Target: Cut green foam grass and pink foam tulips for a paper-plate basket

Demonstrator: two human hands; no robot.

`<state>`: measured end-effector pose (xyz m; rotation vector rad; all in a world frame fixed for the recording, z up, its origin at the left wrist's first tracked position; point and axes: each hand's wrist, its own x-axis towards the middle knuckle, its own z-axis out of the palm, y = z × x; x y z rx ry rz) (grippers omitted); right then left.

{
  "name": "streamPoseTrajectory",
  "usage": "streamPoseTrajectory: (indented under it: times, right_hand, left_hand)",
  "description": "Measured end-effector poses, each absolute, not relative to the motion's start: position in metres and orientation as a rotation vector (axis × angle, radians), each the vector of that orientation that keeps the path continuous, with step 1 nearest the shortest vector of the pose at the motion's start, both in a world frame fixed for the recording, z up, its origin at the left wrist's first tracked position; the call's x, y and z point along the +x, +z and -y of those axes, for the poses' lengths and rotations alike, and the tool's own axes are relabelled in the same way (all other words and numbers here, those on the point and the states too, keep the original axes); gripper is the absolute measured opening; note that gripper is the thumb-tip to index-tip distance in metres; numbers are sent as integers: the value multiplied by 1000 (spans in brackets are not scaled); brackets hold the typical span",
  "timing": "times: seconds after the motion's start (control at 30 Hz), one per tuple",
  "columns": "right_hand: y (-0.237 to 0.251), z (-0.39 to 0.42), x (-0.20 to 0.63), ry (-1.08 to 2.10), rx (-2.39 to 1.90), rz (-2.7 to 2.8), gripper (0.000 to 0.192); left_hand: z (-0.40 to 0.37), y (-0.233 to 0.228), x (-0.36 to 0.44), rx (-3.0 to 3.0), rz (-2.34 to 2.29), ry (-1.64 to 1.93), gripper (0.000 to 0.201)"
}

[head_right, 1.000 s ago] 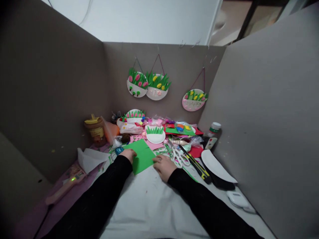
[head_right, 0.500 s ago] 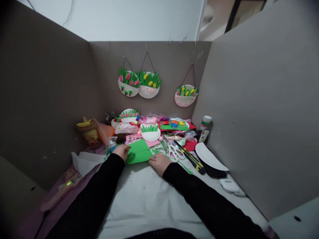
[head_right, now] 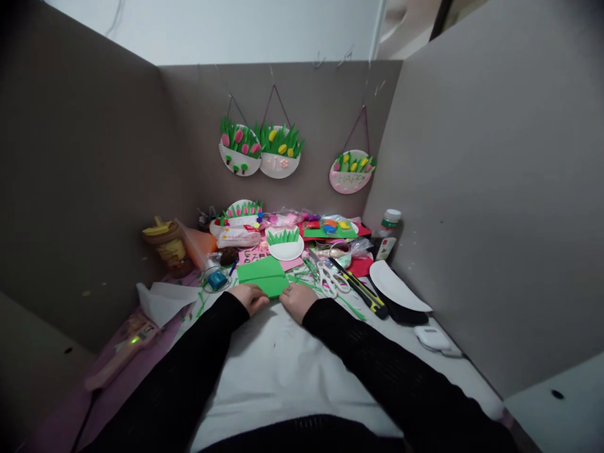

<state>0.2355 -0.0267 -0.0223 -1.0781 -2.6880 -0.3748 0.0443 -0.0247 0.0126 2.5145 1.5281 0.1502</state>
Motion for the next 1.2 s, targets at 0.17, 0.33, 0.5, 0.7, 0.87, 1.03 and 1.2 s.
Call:
streamPoseTrajectory:
  times: [0.17, 0.33, 0.5, 0.7, 0.87, 1.03, 1.2]
  right_hand:
    - [-20, 28, 233, -321, -1101, 2708, 17]
    - [-19, 30, 231, -141, -1167, 2589, 14]
    - [-22, 27, 229, -26, -1139, 2539, 13]
    - [-26, 20, 222, 65, -1192, 2493, 12]
    - [-25, 14, 218, 23, -1191, 2456, 10]
    - [-28, 8, 216, 127, -1256, 2445, 12]
    - [-30, 5, 213, 140, -1328, 2416, 15]
  left_hand:
    - [24, 17, 44, 2667, -1447, 10, 22]
    - [25, 19, 43, 2628, -1543, -84, 20]
    - [28, 14, 45, 2587, -1538, -61, 19]
    - [28, 5, 50, 2542, -1628, 92, 20]
    - [23, 12, 47, 2500, -1757, 118, 20]
    - [19, 10, 43, 2410, -1750, 31, 20]
    - [14, -1, 43, 2385, -1794, 93, 25]
